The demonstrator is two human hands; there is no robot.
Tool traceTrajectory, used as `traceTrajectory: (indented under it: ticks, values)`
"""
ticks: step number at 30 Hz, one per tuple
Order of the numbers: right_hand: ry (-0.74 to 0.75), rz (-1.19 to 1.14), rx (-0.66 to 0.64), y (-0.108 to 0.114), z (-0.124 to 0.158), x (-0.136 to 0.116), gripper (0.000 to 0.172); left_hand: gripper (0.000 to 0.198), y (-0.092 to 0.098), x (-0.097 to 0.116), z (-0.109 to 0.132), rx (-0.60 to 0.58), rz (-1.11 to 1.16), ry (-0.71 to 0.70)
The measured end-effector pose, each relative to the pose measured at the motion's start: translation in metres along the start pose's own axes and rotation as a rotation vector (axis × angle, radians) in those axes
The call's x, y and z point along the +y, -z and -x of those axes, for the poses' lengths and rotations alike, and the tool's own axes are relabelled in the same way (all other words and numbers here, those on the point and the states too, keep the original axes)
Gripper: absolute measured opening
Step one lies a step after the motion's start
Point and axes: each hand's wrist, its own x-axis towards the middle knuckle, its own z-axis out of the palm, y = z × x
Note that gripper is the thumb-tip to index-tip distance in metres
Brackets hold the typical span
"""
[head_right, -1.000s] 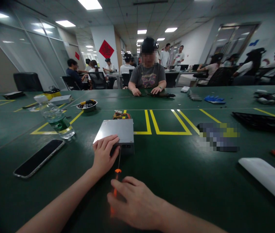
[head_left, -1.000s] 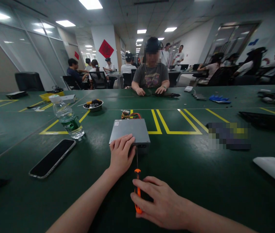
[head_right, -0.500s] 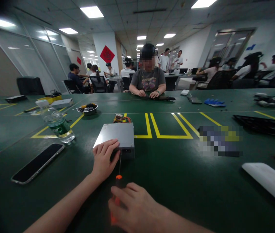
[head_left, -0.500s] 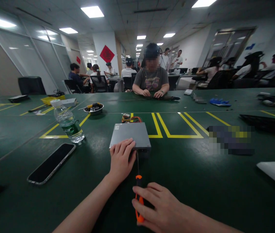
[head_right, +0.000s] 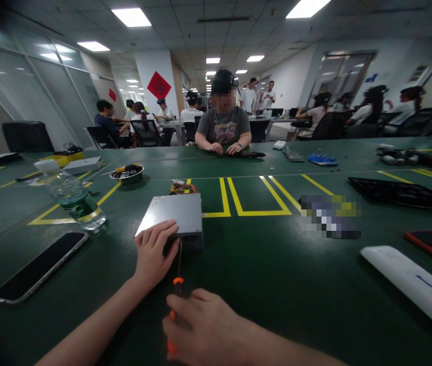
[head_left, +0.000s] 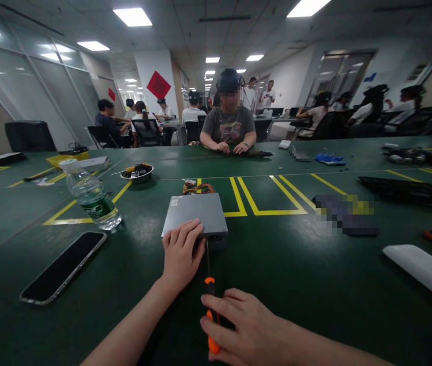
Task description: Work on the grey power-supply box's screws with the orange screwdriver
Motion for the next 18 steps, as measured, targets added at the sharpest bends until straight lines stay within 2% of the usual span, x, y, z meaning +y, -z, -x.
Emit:
traceTrajectory:
  ticks: [4,9,15,18]
  values:
    - [-0.002,0.001,-0.044,-0.004,0.003,0.003,0.031,0.029,-0.001,-0.002,0.0,0.021,0.007,-0.019]
    - [-0.008,0.011,-0.148,0.004,-0.001,0.004,0.028,0.028,-0.003,-0.002,0.0,0.021,0.008,-0.031]
    - [0.067,0.075,0.006,-0.008,0.002,0.008,0.022,0.027,-0.003,-0.003,-0.001,0.026,-0.002,-0.043]
    - [0.058,0.085,0.021,-0.015,0.005,0.01,0.019,0.026,-0.003,-0.003,-0.002,0.039,-0.008,-0.05]
